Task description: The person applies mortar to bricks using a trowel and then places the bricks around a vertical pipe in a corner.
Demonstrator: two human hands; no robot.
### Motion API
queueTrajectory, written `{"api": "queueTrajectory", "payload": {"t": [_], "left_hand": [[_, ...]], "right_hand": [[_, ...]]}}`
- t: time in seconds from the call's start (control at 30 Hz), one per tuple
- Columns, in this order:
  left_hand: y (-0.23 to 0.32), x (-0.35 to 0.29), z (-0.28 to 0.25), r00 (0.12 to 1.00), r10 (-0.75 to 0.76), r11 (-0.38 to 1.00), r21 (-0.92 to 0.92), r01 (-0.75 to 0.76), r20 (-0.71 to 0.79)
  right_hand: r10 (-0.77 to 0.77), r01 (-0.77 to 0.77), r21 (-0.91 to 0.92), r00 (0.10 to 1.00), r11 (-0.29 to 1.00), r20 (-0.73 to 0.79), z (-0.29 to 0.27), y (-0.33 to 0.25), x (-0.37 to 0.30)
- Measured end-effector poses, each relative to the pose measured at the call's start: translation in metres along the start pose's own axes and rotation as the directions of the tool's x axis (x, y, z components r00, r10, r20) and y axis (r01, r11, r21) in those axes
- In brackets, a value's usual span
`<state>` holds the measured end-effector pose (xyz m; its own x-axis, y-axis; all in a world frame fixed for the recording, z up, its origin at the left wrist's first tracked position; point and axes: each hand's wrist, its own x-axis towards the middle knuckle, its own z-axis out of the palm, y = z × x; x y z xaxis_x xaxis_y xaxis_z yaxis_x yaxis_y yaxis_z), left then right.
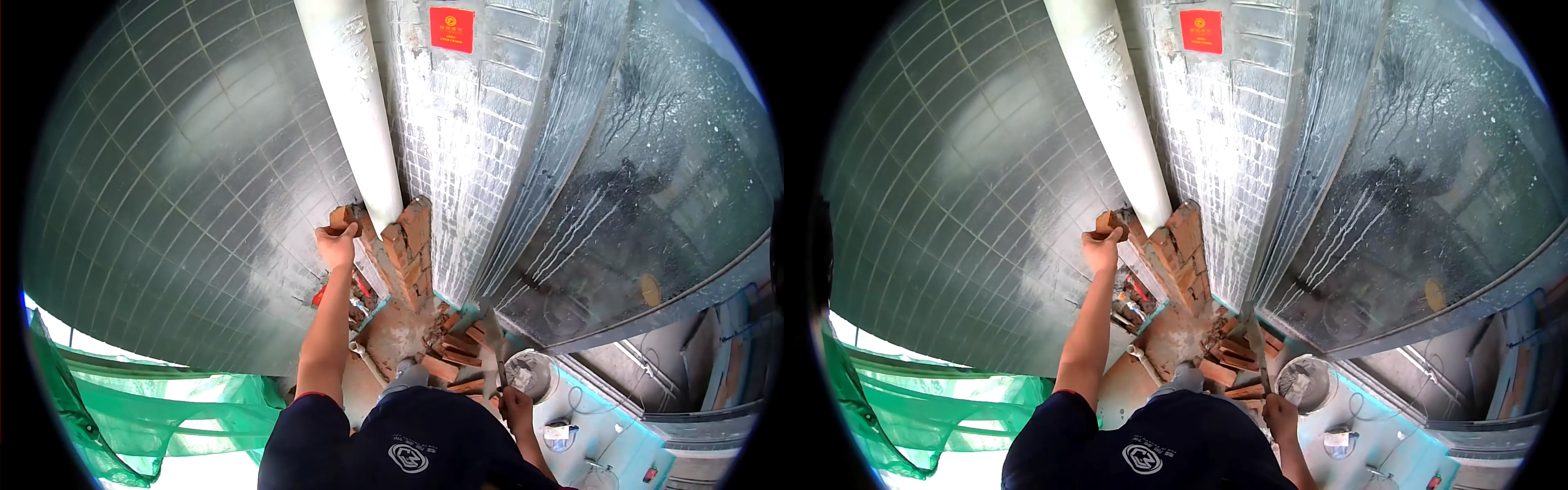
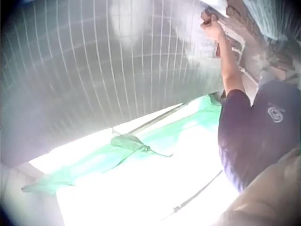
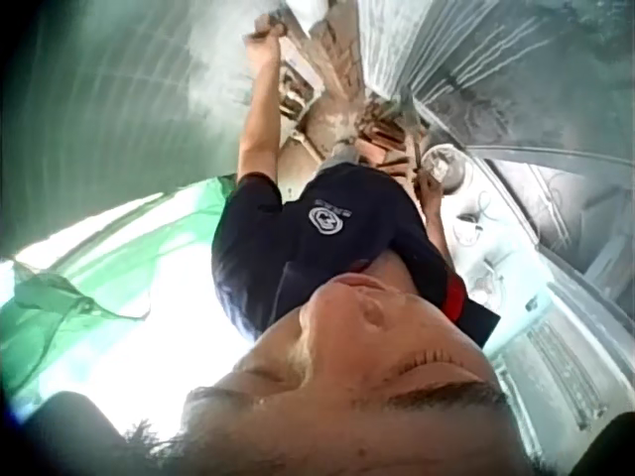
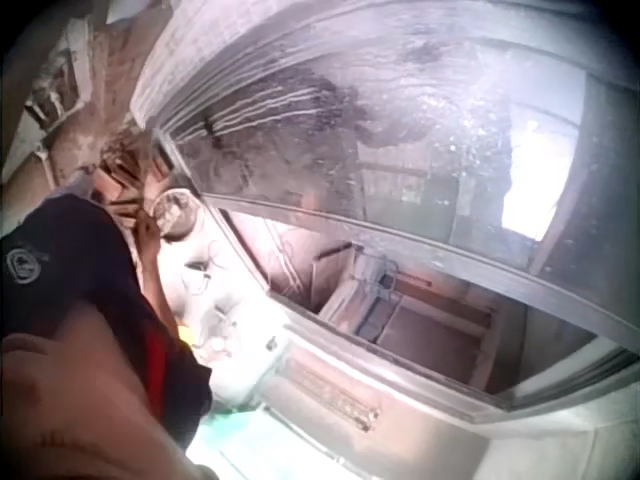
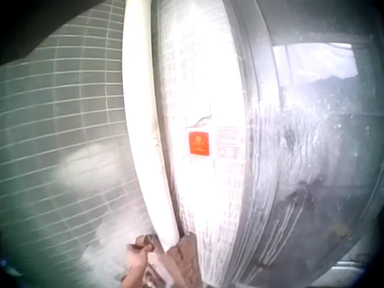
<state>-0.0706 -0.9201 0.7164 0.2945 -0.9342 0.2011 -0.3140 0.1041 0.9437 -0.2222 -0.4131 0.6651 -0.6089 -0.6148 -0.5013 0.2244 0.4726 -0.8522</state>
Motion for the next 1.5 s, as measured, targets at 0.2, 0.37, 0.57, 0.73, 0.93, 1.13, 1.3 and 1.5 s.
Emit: {"api": "queueTrajectory", "payload": {"t": [0.2,0.37,0.57,0.73,0.93,1.13,1.3,1.5], "left_hand": [[-0.003,0.021,0.050,0.993,0.060,0.988,0.150,-0.044,-0.106],[-0.008,0.035,0.072,0.987,0.097,0.982,0.176,-0.073,-0.128],[-0.005,0.029,0.083,0.982,0.137,0.972,0.208,-0.108,-0.130],[-0.015,0.035,0.089,0.977,0.151,0.963,0.245,-0.111,-0.150],[-0.031,0.043,0.096,0.969,0.218,0.962,0.195,-0.193,-0.118],[-0.032,0.042,0.098,0.967,0.249,0.938,0.262,-0.228,-0.050],[-0.037,0.054,0.091,0.953,0.299,0.911,0.313,-0.269,-0.051],[-0.044,0.085,0.032,0.895,0.395,0.898,0.117,-0.424,0.209]], "right_hand": [[-0.025,0.036,0.103,0.994,0.994,-0.111,-0.022,0.016,-0.020],[0.047,-0.007,0.205,0.981,0.979,-0.186,-0.024,0.025,-0.030],[0.137,-0.096,0.167,0.957,0.981,-0.257,-0.003,-0.006,-0.034],[0.038,-0.038,0.003,0.968,0.999,-0.249,0.001,0.007,-0.020],[0.018,-0.023,-0.018,0.974,1.000,-0.227,0.007,-0.003,-0.015],[0.045,-0.058,-0.048,0.972,0.997,-0.229,0.009,-0.014,-0.008],[0.047,-0.064,-0.085,0.981,0.994,-0.189,0.017,-0.026,-0.001],[0.131,-0.147,-0.073,0.973,0.986,-0.193,0.026,-0.037,0.004]]}}
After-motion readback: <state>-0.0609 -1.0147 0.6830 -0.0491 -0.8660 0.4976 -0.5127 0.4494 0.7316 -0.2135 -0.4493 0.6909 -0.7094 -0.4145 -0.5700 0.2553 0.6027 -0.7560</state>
